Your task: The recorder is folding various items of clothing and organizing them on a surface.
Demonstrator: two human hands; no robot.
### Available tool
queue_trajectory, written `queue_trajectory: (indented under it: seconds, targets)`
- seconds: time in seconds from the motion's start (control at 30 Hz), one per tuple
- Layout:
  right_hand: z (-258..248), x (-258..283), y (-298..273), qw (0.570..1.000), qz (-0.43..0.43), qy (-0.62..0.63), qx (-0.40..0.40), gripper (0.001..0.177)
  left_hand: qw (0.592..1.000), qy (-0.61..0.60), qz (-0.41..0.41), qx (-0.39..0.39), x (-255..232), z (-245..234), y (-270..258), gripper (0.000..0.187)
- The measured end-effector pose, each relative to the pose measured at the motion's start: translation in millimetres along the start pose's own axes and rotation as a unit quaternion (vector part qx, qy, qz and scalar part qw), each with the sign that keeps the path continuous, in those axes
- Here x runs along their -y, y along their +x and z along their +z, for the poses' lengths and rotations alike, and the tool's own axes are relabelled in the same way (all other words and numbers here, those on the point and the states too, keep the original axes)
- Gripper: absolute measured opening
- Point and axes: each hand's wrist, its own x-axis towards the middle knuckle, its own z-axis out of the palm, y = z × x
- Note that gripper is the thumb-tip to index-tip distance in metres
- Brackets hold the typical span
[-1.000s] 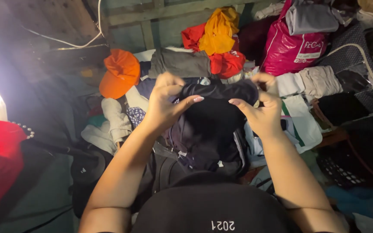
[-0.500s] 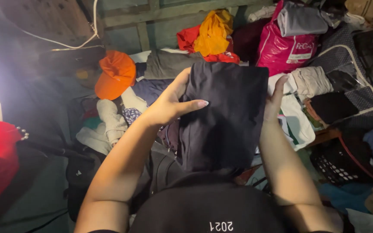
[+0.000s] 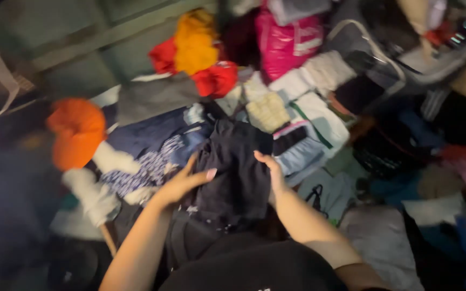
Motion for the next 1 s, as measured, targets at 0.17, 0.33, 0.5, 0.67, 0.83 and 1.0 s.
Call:
queue_trajectory:
  seconds: [0.17,0.33,0.5,0.67,0.83,1.0]
  targets:
    - [-20.9,-5.8,-7.1,0.994,-0.046,0.093,-0.029,0.057,0.945,-0.3,-0.129,0.04,59.5,45.9,20.7,0.089]
    - [-57.9,-9.7,-10.6,0.983,-0.095,0.157,-0.01,0.057,0.885,-0.423,-0.193,0.008,83.0,103.6,44.3,0.078]
    - [-134.9,12.6,-4.7,0.975,-0.103,0.113,-0.16,0.05,0.953,-0.285,-0.068,-0.075,106.7,142.2,81.3,0.068]
    - [-202.1,41.7,-20.1,0.97,-0.071,0.146,-0.179,0.049,0.971,-0.207,-0.062,-0.101,154.8,172.6,134.9,0.072]
    - [-298.0,78.6,-6.1,0.967,-0.061,0.14,-0.204,0.048,0.992,-0.069,-0.017,-0.107,178.4,203.3,217.1,0.075]
    - [-367.3,128.3,56.9,0.982,-0.026,0.035,-0.182,0.055,0.982,0.015,0.007,-0.186,188.4,205.4,302.9,0.085]
